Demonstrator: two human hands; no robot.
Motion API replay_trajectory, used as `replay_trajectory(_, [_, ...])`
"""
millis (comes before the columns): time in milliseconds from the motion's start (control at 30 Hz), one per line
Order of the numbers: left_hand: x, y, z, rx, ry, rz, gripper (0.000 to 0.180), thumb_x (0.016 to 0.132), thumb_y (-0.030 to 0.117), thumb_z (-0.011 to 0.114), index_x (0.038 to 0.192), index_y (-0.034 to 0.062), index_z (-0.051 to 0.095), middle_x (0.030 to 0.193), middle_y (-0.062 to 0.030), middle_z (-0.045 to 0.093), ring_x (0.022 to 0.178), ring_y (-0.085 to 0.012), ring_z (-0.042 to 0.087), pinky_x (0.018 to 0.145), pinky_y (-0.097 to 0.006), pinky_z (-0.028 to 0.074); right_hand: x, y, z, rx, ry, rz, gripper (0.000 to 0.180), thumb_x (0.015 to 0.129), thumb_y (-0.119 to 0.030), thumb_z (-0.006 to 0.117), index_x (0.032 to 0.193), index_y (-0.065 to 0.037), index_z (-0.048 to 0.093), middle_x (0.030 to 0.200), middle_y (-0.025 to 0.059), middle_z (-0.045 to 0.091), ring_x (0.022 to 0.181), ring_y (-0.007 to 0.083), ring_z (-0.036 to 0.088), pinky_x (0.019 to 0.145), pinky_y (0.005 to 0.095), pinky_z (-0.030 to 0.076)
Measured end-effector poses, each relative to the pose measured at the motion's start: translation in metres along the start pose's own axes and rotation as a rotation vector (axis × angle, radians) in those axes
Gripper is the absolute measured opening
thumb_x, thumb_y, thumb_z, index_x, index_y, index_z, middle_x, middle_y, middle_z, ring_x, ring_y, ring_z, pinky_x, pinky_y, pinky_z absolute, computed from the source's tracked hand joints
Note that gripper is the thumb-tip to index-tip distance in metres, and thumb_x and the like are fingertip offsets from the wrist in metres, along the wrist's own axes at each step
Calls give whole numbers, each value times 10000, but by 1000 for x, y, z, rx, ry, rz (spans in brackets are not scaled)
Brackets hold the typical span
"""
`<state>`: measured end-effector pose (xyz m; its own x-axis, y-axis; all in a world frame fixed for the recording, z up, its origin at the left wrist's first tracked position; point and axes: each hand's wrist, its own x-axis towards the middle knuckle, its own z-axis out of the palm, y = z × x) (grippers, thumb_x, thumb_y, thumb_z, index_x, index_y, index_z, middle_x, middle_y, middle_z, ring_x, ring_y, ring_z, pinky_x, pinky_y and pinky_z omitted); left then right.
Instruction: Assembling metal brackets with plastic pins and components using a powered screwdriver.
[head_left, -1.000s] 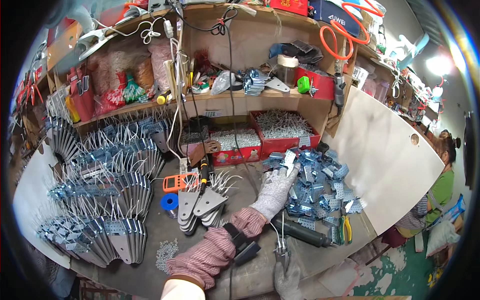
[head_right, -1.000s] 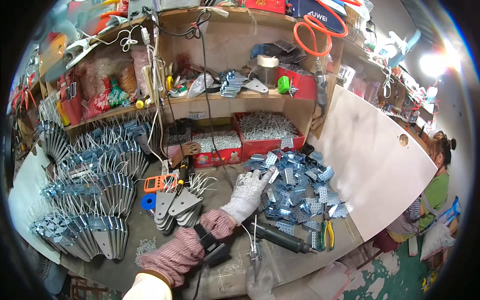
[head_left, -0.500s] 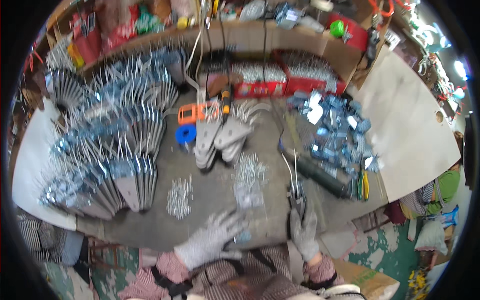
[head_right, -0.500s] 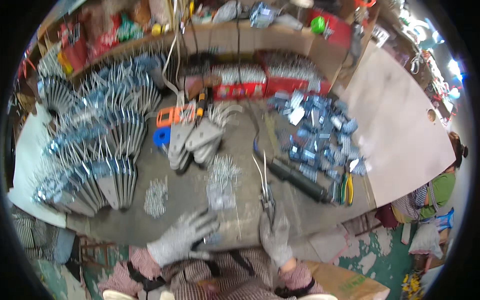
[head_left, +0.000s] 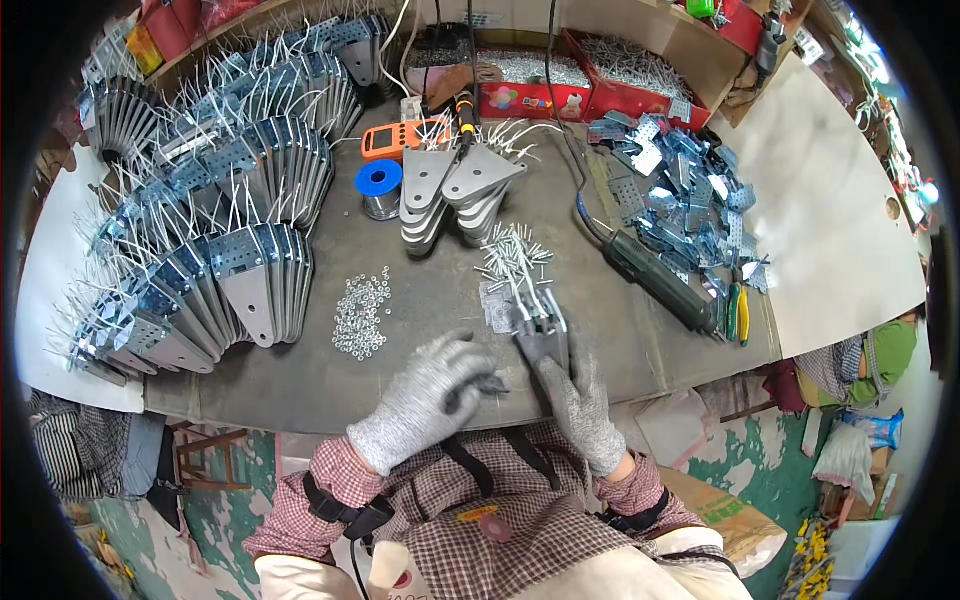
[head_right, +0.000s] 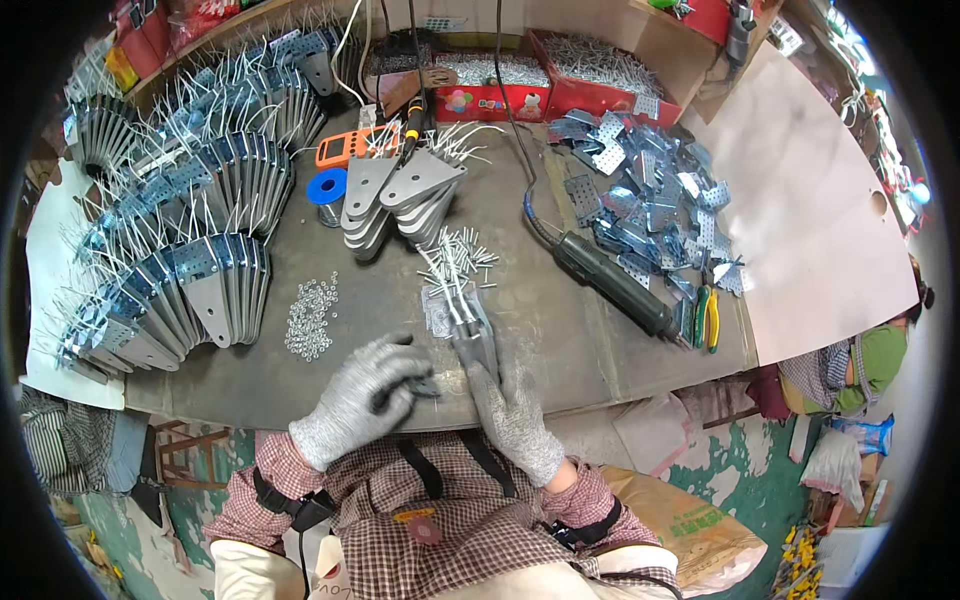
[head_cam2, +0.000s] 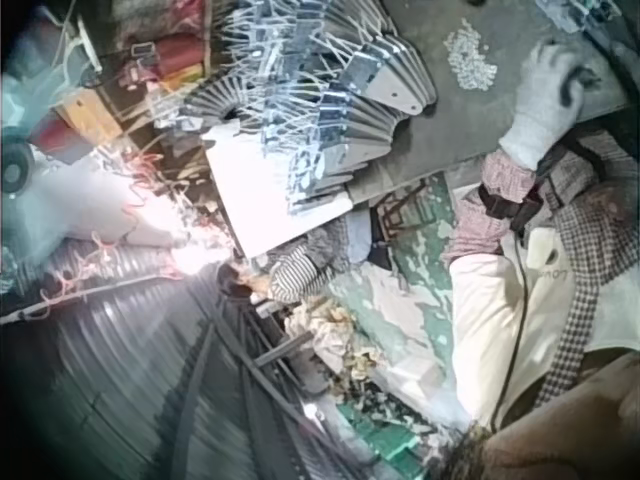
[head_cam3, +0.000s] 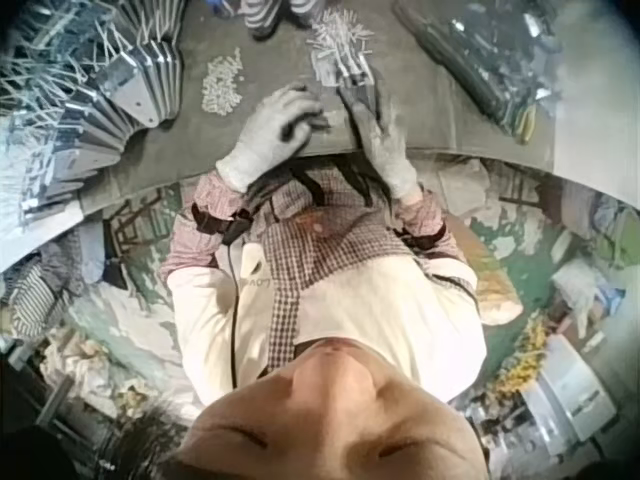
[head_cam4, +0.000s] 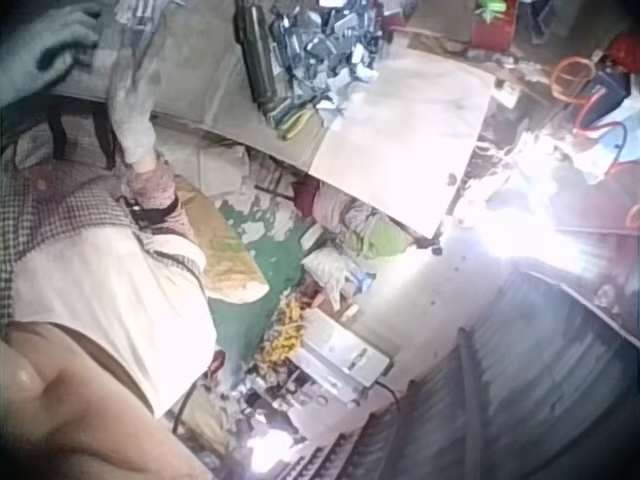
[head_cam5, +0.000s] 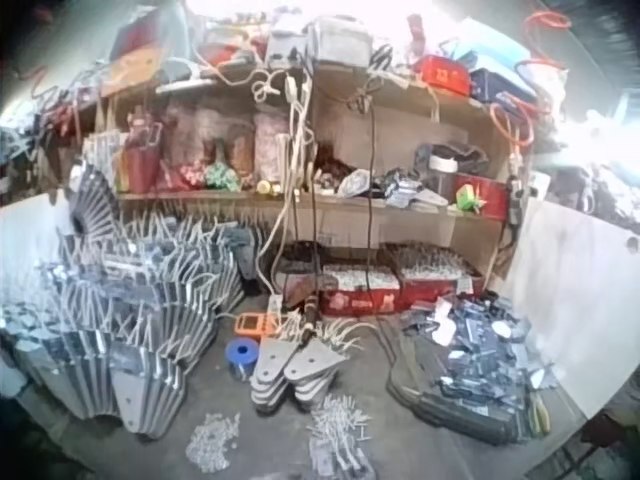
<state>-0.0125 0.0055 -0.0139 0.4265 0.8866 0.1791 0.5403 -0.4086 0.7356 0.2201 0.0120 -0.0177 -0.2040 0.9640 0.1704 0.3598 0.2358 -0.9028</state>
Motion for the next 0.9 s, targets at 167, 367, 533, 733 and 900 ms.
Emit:
replay_trajectory(167, [11,26,-10,-271,314,25,481,977,21,516,1456,-5,477,1436,-199,547,1347,-306,528,1115,-398,424,7,-6,6,651,-271,335,662,981,-186,548,1547,64,313,1469,203,503,1341,271,495,1132,368,382])
replay_trajectory(367, [12,26,-31,-173,98,-100,468,995,83,593,1448,14,497,1394,-170,594,1262,-283,597,1077,-389,473,3,-25,11,785,-345,391,680,970,-192,551,1549,69,307,1468,195,489,1353,244,465,1149,352,363])
replay_trajectory(533, [7,21,-25,-267,224,-132,445,971,74,643,1400,5,549,1355,-159,626,1233,-263,617,1074,-377,474,2,-27,11,711,-342,379,659,980,-165,555,1549,63,312,1472,183,490,1354,226,463,1142,347,369])
replay_trajectory(733, [9,20,-24,205,242,-31,467,897,103,728,1333,7,589,1211,-148,673,1085,-298,658,943,-408,509,2,-31,17,693,-287,376,665,964,-141,554,1553,52,312,1450,168,510,1325,223,486,1122,341,384])
replay_trajectory(900, [9,17,-15,619,301,45,448,857,145,746,1277,55,620,1001,-121,676,961,-320,652,838,-436,502,-7,-26,33,642,-193,315,672,956,-145,533,1559,41,302,1368,155,564,1247,223,538,1089,337,411])
